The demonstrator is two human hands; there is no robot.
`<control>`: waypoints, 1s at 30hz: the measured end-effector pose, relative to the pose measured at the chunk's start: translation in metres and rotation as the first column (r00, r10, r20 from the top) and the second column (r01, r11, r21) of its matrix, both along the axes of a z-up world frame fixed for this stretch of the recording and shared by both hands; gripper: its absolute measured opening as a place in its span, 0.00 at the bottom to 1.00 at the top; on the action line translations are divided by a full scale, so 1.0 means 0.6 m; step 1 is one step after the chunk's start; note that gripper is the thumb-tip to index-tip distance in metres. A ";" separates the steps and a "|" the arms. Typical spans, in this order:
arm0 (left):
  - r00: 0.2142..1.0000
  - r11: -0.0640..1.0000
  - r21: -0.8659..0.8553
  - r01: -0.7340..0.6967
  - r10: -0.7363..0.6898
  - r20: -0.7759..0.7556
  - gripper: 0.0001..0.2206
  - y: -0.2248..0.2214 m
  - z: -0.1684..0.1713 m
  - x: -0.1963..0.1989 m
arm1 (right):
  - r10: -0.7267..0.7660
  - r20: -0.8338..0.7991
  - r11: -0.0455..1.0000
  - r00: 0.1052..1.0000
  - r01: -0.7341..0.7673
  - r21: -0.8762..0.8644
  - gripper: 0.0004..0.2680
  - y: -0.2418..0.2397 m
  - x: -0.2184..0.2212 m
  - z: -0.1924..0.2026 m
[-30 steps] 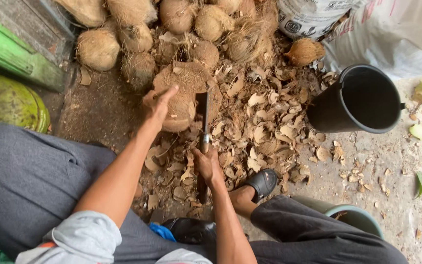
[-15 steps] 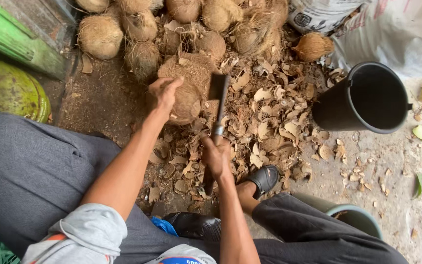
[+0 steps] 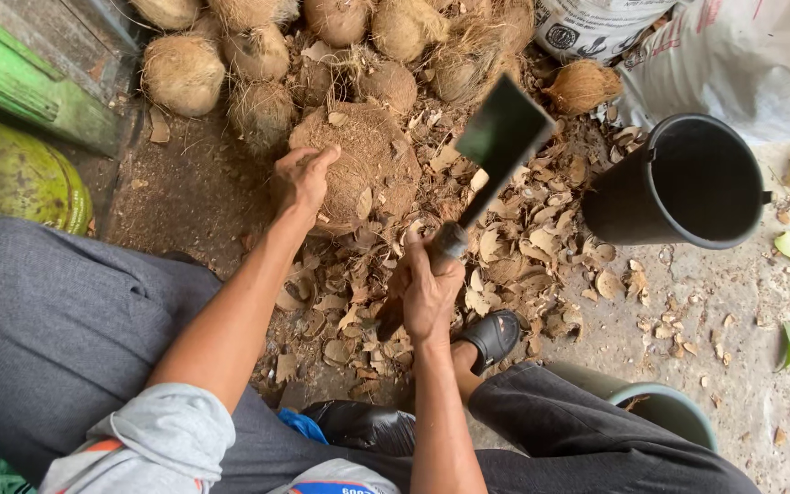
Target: The person uses a machete to peel the husk off a coconut. They hold the coconut with one hand and repeatedly strike the husk with the machete, rotating the coconut to remove the fibrous outer layer.
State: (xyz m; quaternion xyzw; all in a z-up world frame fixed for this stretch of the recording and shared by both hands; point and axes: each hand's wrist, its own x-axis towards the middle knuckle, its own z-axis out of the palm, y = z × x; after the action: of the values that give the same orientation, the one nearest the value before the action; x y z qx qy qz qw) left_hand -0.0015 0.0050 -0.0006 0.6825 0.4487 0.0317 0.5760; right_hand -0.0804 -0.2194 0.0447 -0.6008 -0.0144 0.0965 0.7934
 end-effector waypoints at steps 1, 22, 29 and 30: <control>1.000 1.000 -0.013 -0.006 0.007 0.012 0.18 0.000 -0.002 0.001 | -0.028 0.018 0.999 0.999 0.028 0.031 0.12 0.002 0.000 -0.002; 0.996 0.987 0.141 0.075 -0.067 -0.057 0.19 -0.048 0.017 -0.019 | 0.030 -0.131 0.911 0.991 -0.082 -0.404 0.13 0.010 -0.011 -0.055; 0.998 0.999 0.038 -0.022 0.025 -0.056 0.23 -0.030 0.038 -0.023 | 0.127 -0.552 0.769 0.824 -0.433 -0.470 0.07 0.000 -0.006 -0.167; 0.998 0.999 0.034 -0.024 0.026 -0.058 0.25 -0.029 0.035 -0.010 | 0.099 -0.457 0.729 0.884 -0.376 -0.571 0.11 0.001 0.006 -0.174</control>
State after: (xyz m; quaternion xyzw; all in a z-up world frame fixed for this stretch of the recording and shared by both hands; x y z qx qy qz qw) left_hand -0.0078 -0.0124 0.0206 0.6871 0.4731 0.0265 0.5507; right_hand -0.0768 -0.2189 -0.0596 -0.7967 0.1018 0.3177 0.5039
